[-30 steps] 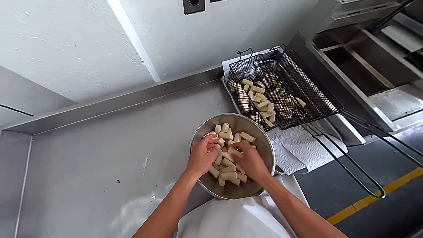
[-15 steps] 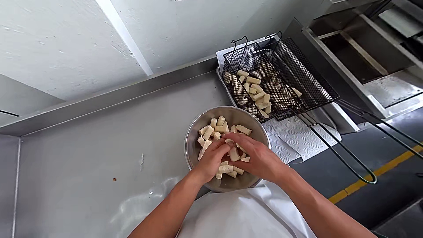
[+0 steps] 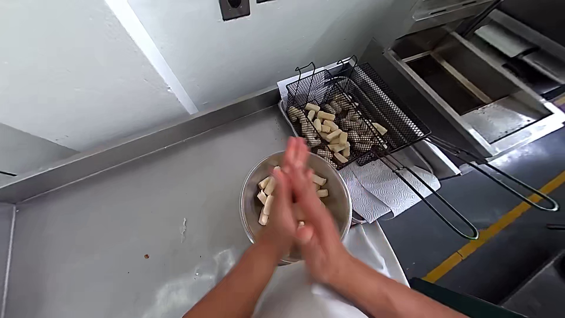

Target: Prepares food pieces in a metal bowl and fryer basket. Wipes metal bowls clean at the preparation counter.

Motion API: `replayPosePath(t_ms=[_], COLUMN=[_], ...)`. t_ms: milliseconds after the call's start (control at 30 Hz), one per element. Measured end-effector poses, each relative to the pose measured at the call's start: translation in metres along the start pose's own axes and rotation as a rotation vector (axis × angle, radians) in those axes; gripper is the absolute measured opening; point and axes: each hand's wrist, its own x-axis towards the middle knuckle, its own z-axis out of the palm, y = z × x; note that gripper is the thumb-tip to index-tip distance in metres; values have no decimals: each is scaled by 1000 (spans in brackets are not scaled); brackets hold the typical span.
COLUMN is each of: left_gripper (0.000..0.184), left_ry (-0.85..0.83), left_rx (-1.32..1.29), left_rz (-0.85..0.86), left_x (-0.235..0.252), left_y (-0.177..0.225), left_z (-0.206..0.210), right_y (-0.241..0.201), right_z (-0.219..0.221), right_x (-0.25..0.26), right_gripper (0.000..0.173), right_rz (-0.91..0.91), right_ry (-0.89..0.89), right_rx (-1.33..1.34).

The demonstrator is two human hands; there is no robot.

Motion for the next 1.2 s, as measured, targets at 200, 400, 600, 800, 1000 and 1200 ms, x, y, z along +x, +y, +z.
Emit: replayPosePath(t_ms=[200, 400, 600, 800, 1000, 1200], left_gripper=[68, 78, 80, 73, 80, 87], left_ry=[262, 135, 170, 69, 128, 137], left_rx=[-21, 51, 52, -17, 132, 10], left_rz=[-76, 110, -4, 94, -17, -19], left_x=[-1, -2, -23, -17, 2, -19], left_y=[32, 16, 5, 16, 56, 21], left_z=[38, 31, 19, 21, 40, 24], right_y=[-42, -22, -18, -25, -25, -24], right_z=[-27, -18, -14, -20, -22, -22], right_x=[35, 32, 33, 40, 42, 38], right_gripper=[81, 78, 76, 74, 70, 66], right_rz=[-128, -313, -359, -361, -382, -443], right_ry=[46, 139, 152, 168, 92, 77], right_rx=[-225, -271, -280, -306, -350, -376])
